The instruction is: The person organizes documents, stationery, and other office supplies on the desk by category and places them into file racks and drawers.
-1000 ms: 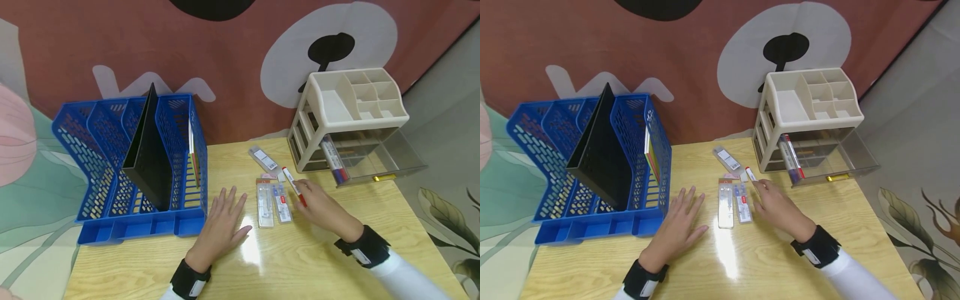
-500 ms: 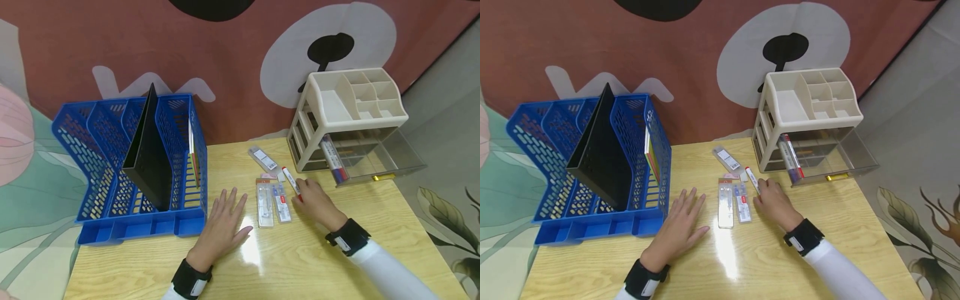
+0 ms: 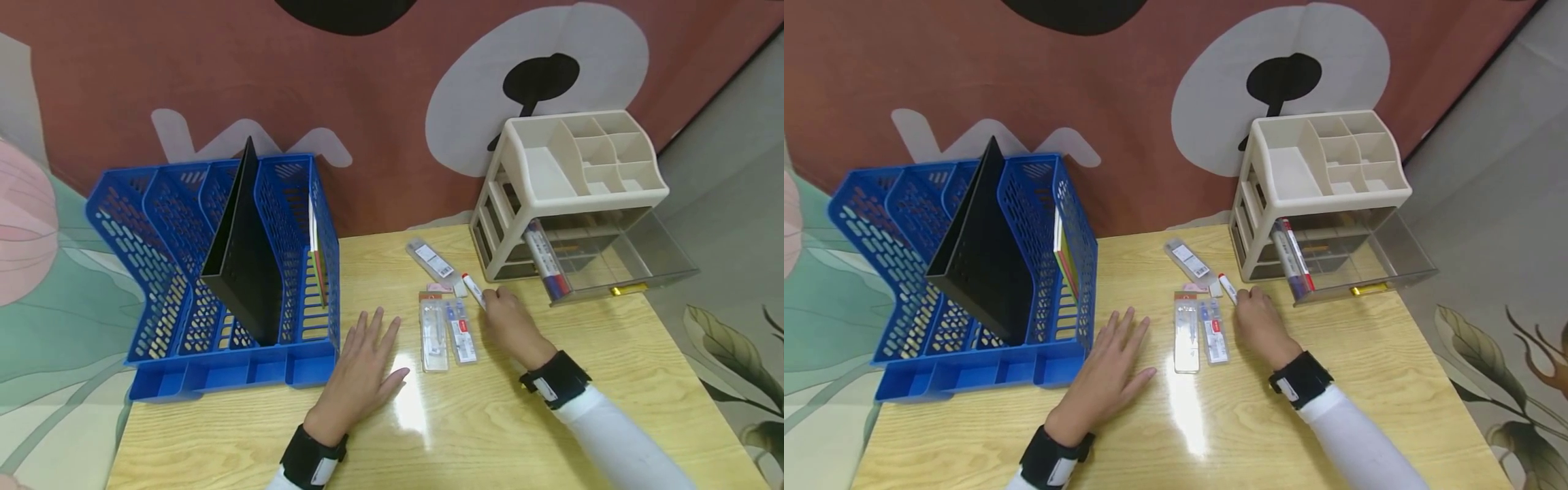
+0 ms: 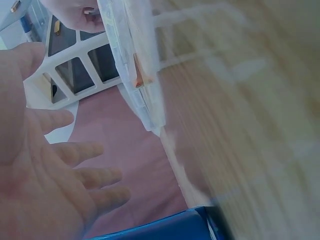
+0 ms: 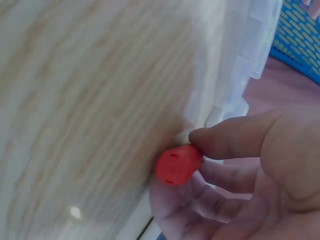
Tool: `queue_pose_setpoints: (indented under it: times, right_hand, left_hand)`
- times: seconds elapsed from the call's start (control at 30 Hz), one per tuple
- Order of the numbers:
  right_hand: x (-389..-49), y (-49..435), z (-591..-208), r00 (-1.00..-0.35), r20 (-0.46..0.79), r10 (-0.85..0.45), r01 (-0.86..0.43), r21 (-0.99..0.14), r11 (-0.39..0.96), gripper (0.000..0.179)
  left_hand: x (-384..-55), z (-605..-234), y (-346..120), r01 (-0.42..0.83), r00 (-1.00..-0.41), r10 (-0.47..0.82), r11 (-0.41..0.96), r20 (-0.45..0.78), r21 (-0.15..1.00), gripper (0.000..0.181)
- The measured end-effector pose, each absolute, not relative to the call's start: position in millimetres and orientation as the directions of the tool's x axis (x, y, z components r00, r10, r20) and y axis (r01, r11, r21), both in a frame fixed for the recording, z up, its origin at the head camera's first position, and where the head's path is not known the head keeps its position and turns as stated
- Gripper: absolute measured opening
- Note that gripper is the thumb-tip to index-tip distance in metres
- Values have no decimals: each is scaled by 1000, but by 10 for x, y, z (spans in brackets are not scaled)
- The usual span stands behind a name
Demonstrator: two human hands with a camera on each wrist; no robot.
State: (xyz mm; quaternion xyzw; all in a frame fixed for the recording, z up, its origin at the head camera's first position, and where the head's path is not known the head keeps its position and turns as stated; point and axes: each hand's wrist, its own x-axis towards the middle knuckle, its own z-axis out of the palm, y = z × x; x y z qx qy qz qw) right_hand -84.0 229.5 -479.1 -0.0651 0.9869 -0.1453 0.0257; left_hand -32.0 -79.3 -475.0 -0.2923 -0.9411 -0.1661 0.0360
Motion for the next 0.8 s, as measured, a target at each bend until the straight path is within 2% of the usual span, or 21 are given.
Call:
queue_pose_setpoints:
  times: [0.13,0.23,0.33,0.53,0.8]
  right_hand:
    - [-816,2305,-4721,-986,-136,-92,-42,-334,942,35]
    - [-782,2313,-4660,-982,-164,-93,-27,-367,930,38]
    - [-734,2313,-4580,-982,-151,-117,-46,-409,912,41]
    - [-642,2312,-4411,-976,-73,-204,-133,-543,829,32]
    - [-475,2297,-4102,-978,-47,-202,-129,-623,772,37]
  left_hand:
    - [-322,-4763,-801,563,-826,538,777,166,281,80]
    - [-325,-4764,-807,560,-828,536,780,163,279,80]
    - [-325,-4756,-808,557,-830,535,785,156,272,80]
    - [-330,-4750,-792,553,-832,535,782,147,286,81]
    - [-331,-4741,-749,576,-816,560,770,140,275,82]
